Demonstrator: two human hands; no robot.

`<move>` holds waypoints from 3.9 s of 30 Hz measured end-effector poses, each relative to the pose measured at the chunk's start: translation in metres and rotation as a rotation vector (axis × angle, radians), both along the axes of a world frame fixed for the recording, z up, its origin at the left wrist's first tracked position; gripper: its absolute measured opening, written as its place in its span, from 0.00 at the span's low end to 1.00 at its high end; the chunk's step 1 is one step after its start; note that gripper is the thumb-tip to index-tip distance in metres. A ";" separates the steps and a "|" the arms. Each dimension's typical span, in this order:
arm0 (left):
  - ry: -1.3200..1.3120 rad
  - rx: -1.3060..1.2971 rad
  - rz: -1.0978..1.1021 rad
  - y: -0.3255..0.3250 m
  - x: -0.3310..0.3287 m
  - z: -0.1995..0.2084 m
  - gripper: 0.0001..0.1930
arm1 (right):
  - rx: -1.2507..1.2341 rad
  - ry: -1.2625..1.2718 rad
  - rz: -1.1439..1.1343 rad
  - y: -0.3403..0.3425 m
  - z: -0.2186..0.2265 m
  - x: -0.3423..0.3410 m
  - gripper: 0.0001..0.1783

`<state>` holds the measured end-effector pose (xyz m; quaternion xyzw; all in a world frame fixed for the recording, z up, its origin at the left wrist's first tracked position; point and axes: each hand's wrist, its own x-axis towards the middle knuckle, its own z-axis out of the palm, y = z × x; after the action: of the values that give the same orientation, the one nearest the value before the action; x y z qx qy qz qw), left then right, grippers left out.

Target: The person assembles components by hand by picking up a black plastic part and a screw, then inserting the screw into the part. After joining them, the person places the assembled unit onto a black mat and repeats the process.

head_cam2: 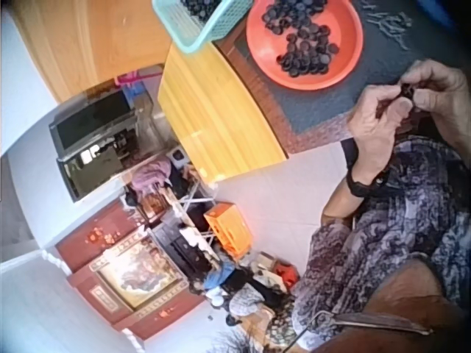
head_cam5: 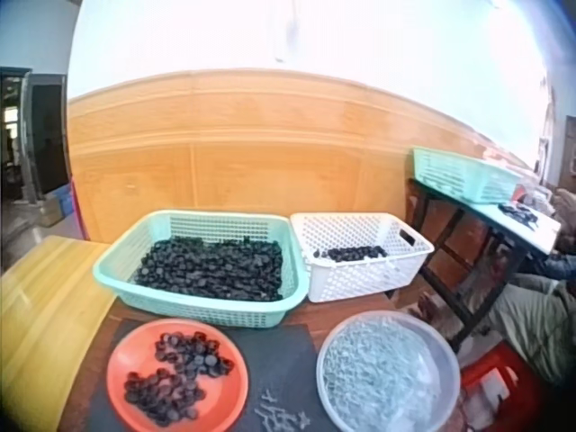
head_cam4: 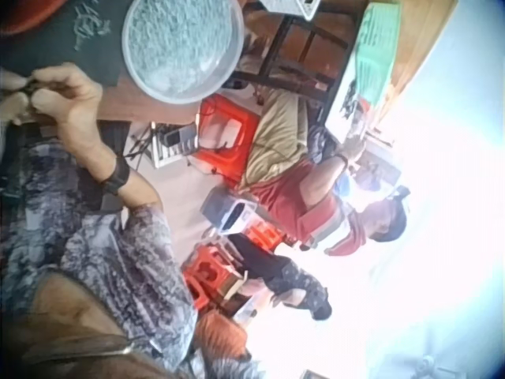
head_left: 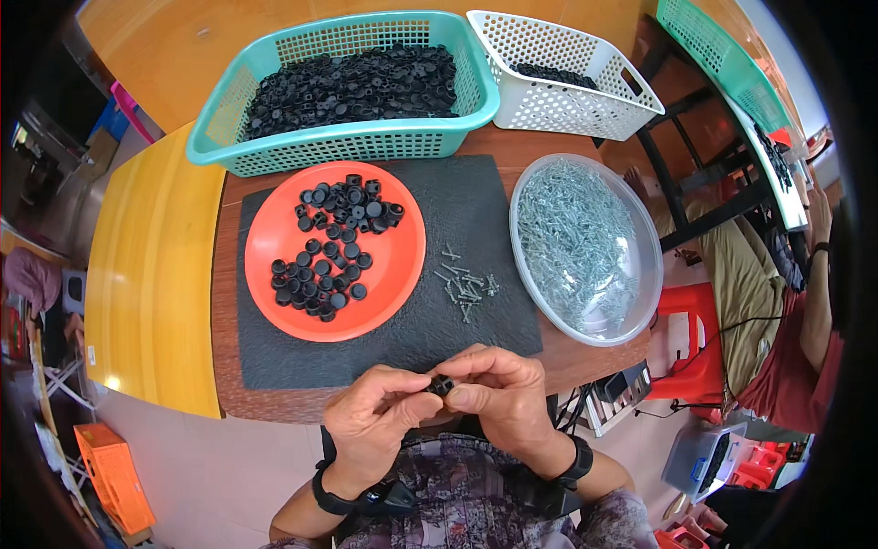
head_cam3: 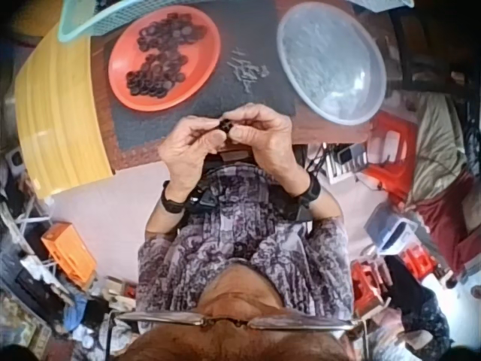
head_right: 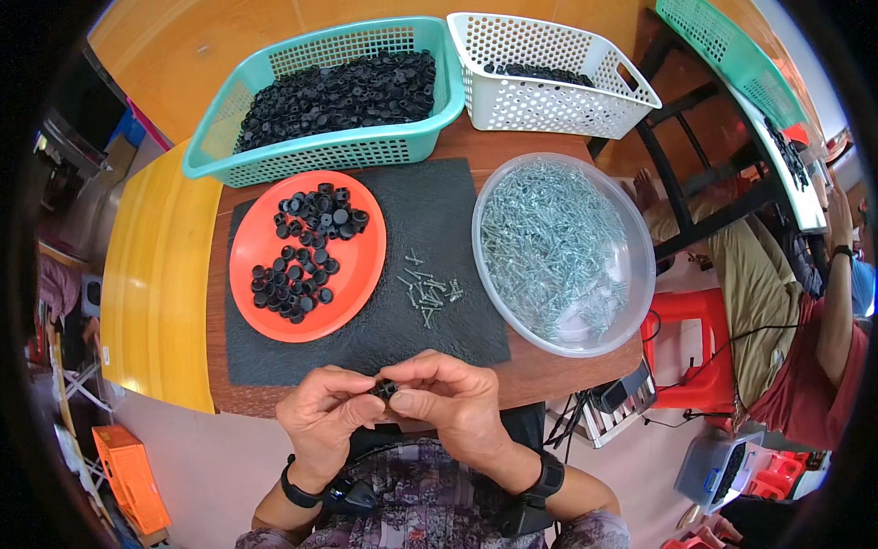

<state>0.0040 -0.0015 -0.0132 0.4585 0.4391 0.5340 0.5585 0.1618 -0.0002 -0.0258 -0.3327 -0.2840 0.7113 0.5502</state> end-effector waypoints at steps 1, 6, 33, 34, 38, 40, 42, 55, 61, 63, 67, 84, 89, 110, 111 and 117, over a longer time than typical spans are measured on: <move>0.007 -0.002 -0.014 0.000 -0.002 -0.002 0.09 | 0.036 -0.024 -0.013 0.000 -0.002 0.000 0.14; -0.114 -0.102 -0.012 0.001 -0.001 0.002 0.08 | 0.080 -0.070 -0.016 -0.002 0.000 0.001 0.14; 0.426 0.571 -0.149 0.023 -0.004 0.001 0.10 | 0.173 -0.175 -0.037 -0.003 -0.007 0.009 0.12; 0.443 0.550 -0.153 0.023 -0.003 0.002 0.11 | 0.177 -0.157 -0.041 -0.003 -0.008 0.009 0.11; 0.400 0.466 -0.131 0.023 -0.004 -0.004 0.15 | 0.150 -0.056 -0.030 -0.005 -0.008 0.010 0.11; 0.407 0.472 -0.140 0.023 -0.005 -0.002 0.15 | 0.153 -0.061 -0.023 -0.004 -0.007 0.010 0.11; 0.414 0.477 -0.148 0.023 -0.006 -0.002 0.15 | 0.155 -0.066 -0.017 -0.005 -0.008 0.010 0.11; 0.445 0.463 -0.198 0.023 -0.007 -0.007 0.16 | 0.098 -0.036 -0.030 -0.008 -0.008 0.011 0.10; 0.383 0.403 -0.225 0.022 -0.006 -0.010 0.16 | 0.080 -0.047 -0.016 -0.009 -0.008 0.013 0.10; 0.386 0.388 -0.234 0.022 -0.006 -0.011 0.16 | 0.087 -0.071 -0.009 -0.008 -0.009 0.015 0.10; 0.409 0.349 -0.226 0.022 -0.005 -0.010 0.16 | 0.155 -0.188 0.022 -0.006 -0.008 0.018 0.10; 0.192 0.003 -0.206 0.016 0.000 -0.007 0.15 | 0.052 -0.003 -0.086 -0.011 -0.011 0.008 0.08; 0.335 0.233 -0.178 0.018 0.002 -0.016 0.18 | 0.065 0.037 -0.087 -0.011 -0.013 0.009 0.08; 0.466 0.657 -0.332 0.032 -0.005 -0.018 0.17 | 0.135 -0.220 -0.073 -0.014 -0.001 0.007 0.07; 0.461 0.668 -0.332 0.030 -0.006 -0.018 0.17 | 0.144 -0.225 -0.078 -0.016 0.000 0.007 0.07; 0.566 0.828 -0.272 0.033 -0.006 -0.016 0.19 | 0.038 -0.220 -0.039 -0.011 0.000 0.010 0.08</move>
<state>-0.0019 0.0317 -0.0295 0.8204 0.2612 0.4406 0.2542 0.1718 -0.0114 -0.0258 -0.4035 -0.3496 0.6542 0.5357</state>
